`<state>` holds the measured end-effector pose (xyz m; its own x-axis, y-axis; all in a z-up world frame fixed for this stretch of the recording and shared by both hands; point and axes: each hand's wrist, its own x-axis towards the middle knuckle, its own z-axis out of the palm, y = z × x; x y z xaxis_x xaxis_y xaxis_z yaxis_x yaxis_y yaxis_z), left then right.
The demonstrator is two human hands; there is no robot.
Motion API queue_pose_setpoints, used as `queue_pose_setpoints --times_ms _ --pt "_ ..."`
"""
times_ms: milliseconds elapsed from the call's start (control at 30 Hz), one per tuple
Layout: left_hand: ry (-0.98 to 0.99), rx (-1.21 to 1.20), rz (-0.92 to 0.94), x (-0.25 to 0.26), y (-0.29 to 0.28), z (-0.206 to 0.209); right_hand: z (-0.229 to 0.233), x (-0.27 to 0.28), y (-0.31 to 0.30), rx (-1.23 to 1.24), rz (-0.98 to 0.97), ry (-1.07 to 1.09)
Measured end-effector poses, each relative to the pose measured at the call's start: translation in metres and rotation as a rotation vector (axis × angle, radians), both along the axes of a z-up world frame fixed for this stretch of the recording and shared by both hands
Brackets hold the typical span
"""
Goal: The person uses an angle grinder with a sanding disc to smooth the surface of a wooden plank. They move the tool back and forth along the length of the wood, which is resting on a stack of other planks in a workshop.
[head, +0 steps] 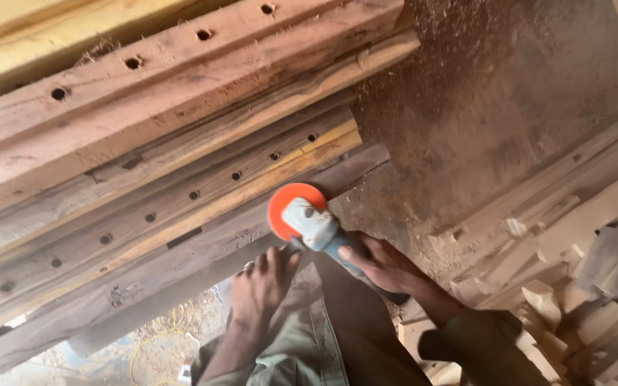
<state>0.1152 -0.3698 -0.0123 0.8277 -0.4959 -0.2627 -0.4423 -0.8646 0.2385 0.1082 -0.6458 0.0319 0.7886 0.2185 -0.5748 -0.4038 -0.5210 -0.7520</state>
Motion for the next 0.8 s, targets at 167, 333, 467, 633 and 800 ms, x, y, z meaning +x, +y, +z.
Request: queue_pose_setpoints --times_ms 167,333,467,633,800 --pt "0.129 -0.153 0.217 0.020 -0.025 -0.002 0.008 0.013 -0.021 0.079 -0.006 -0.004" --pt "0.117 -0.205 0.050 0.055 -0.089 -0.003 -0.002 0.011 -0.082 0.157 -0.169 0.113" --pt "0.303 -0.163 -0.043 0.086 -0.138 -0.007 -0.006 0.008 -0.123 0.172 -0.290 0.071" --pt "0.136 -0.231 -0.095 0.098 -0.176 -0.007 0.007 0.016 -0.144 0.057 -0.479 0.094" --pt "0.022 -0.281 0.003 0.066 -0.121 -0.008 -0.001 0.008 -0.105 0.219 -0.376 0.171"
